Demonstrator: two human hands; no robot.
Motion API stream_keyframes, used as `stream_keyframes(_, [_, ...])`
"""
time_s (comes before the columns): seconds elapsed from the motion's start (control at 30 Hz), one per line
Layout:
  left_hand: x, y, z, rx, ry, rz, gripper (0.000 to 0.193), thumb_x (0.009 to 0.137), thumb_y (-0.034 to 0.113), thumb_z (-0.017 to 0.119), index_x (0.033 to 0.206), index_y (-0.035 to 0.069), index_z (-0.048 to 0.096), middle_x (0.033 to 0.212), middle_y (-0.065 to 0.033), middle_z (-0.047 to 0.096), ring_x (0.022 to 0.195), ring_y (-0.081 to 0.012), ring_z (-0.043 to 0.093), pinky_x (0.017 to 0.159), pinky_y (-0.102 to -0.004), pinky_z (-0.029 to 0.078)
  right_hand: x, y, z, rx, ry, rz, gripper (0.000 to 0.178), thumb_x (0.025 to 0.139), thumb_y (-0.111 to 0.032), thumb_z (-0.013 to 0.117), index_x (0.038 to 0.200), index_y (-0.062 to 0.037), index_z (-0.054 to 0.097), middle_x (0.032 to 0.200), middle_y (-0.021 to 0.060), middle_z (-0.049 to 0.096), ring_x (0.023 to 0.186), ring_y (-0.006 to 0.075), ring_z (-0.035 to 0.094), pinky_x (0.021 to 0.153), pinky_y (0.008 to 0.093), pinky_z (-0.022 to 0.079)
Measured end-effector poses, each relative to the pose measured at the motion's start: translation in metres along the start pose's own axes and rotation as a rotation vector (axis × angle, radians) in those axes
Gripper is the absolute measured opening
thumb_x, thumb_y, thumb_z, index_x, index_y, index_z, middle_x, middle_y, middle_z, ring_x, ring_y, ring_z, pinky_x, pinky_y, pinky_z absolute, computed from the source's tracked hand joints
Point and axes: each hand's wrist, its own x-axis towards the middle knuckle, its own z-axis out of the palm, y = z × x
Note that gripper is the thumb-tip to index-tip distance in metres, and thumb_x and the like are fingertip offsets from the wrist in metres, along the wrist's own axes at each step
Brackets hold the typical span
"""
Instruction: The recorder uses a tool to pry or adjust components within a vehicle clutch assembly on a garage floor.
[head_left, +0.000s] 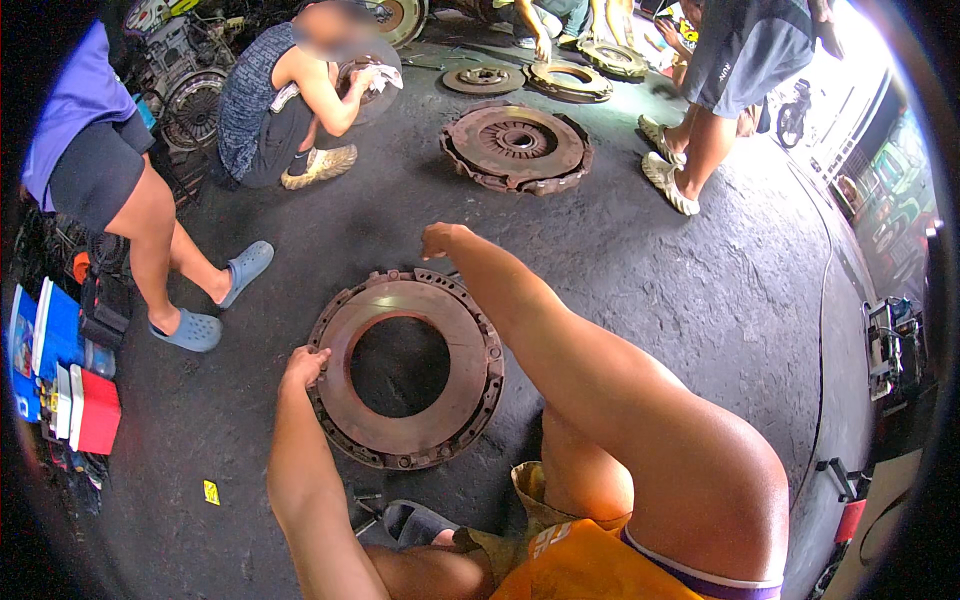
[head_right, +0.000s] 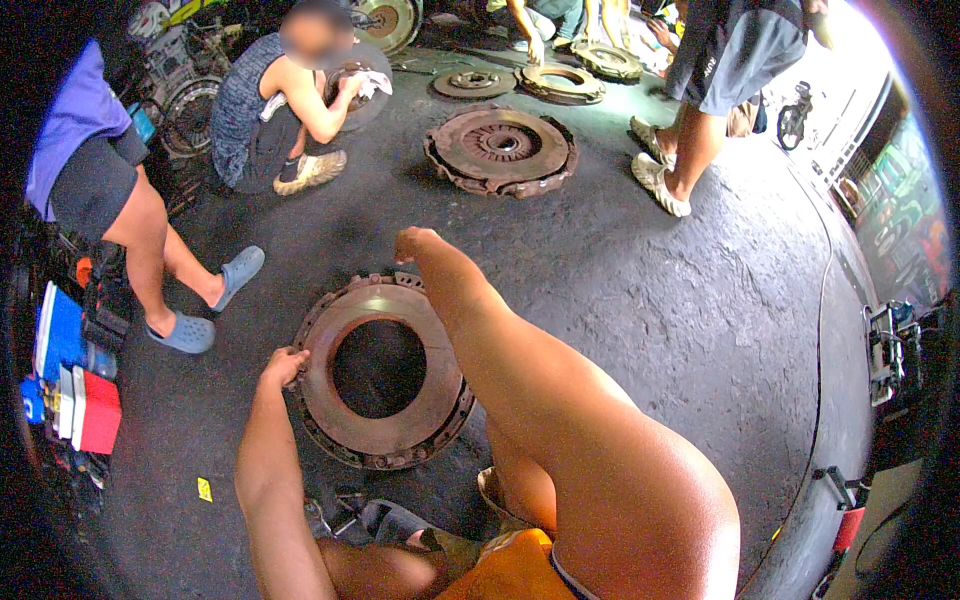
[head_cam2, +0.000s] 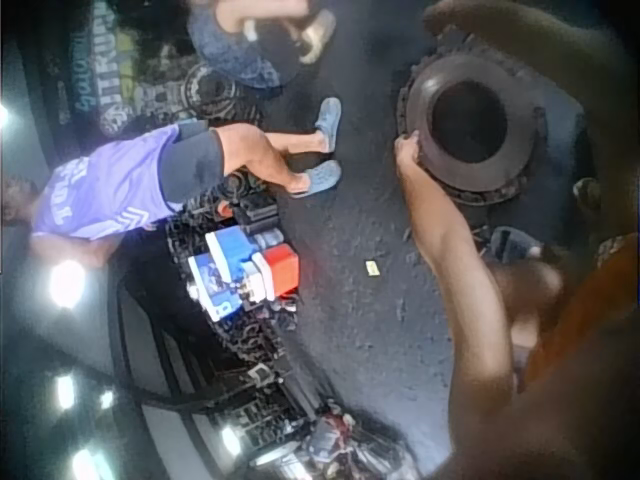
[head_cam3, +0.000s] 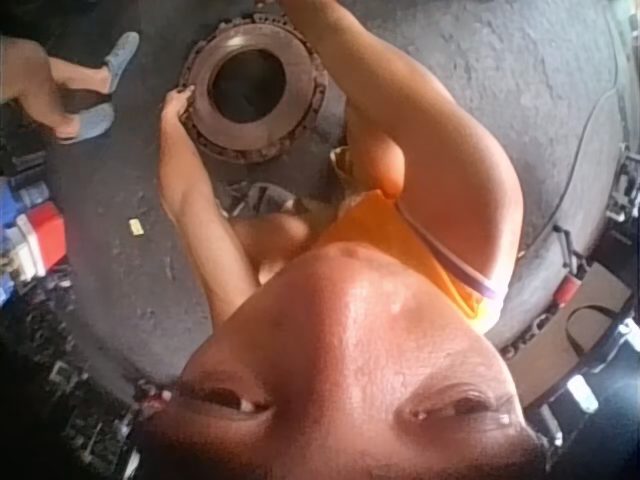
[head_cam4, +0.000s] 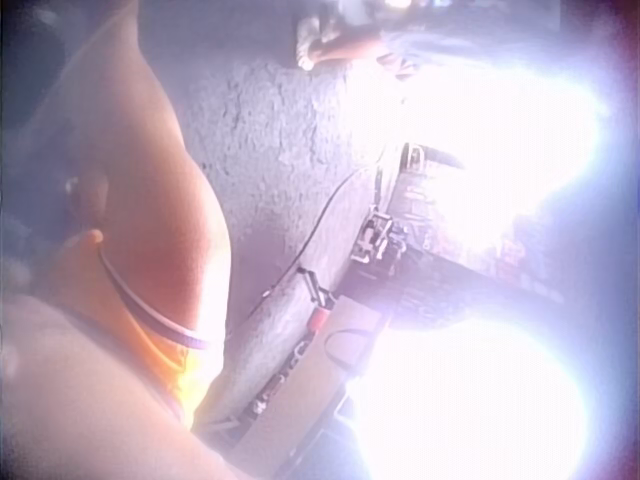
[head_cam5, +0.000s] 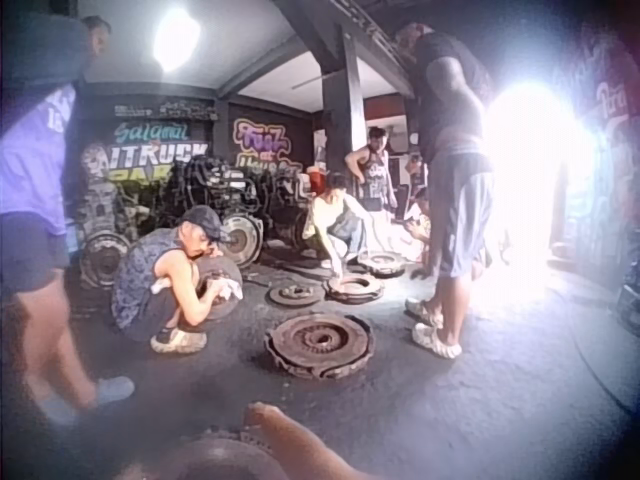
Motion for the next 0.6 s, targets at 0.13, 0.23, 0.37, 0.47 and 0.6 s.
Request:
stream_keyframes(0.13, [-0.008,0.008,-0.002,0.014,-0.001,-0.008,0.042,0.084,0.032,0.062,0.111,0.001,0.056,0.093,-0.0099,0.064,0.068,-0.0191,0.062,0.062,-0.0348,0.048,0.002,-0.002,-0.001,0.013,-0.018,0.029,0.044,0.081,-0.040,0.059,0.108,-0.0057,0.063,0.107,0.0122,0.063,0.104,0.0302,0.057,0.085,0.0434,0.047])
stream_keyframes(0.23, [-0.012,0.012,-0.003,0.014,0.018,-0.015,0.045,0.083,0.032,0.063,0.113,0.000,0.055,0.095,-0.0106,0.064,0.069,-0.0190,0.063,0.061,-0.0338,0.048,0.000,-0.002,-0.003,0.034,-0.035,0.032,0.044,0.081,-0.040,0.059,0.108,-0.0055,0.063,0.106,0.0128,0.063,0.103,0.0304,0.058,0.085,0.0443,0.047])
stream_keyframes(0.37, [-0.015,0.015,-0.003,0.027,0.027,-0.013,0.046,0.083,0.031,0.063,0.114,-0.001,0.054,0.094,-0.0109,0.064,0.069,-0.0189,0.063,0.059,-0.0327,0.048,-0.003,-0.004,-0.004,-0.025,-0.022,-0.010,0.043,0.081,-0.040,0.058,0.107,-0.0055,0.063,0.106,0.0133,0.063,0.103,0.0303,0.058,0.084,0.0453,0.047])
stream_keyframes(0.47, [-0.018,0.018,-0.003,0.033,0.051,0.022,0.046,0.083,0.030,0.064,0.115,-0.002,0.054,0.095,-0.0118,0.064,0.070,-0.0190,0.063,0.059,-0.0333,0.048,-0.002,-0.004,-0.003,-0.022,-0.024,0.006,0.043,0.081,-0.039,0.058,0.107,-0.0052,0.063,0.105,0.0133,0.063,0.103,0.0307,0.058,0.084,0.0450,0.047])
stream_keyframes(0.6, [-0.020,0.021,-0.005,0.015,0.028,-0.025,0.047,0.082,0.029,0.064,0.117,-0.002,0.053,0.099,-0.0130,0.063,0.074,-0.0197,0.063,0.061,-0.0334,0.048,0.004,-0.002,0.000,0.015,-0.005,0.006,0.043,0.081,-0.038,0.058,0.107,-0.0051,0.063,0.104,0.0136,0.063,0.103,0.0311,0.058,0.084,0.0454,0.047])
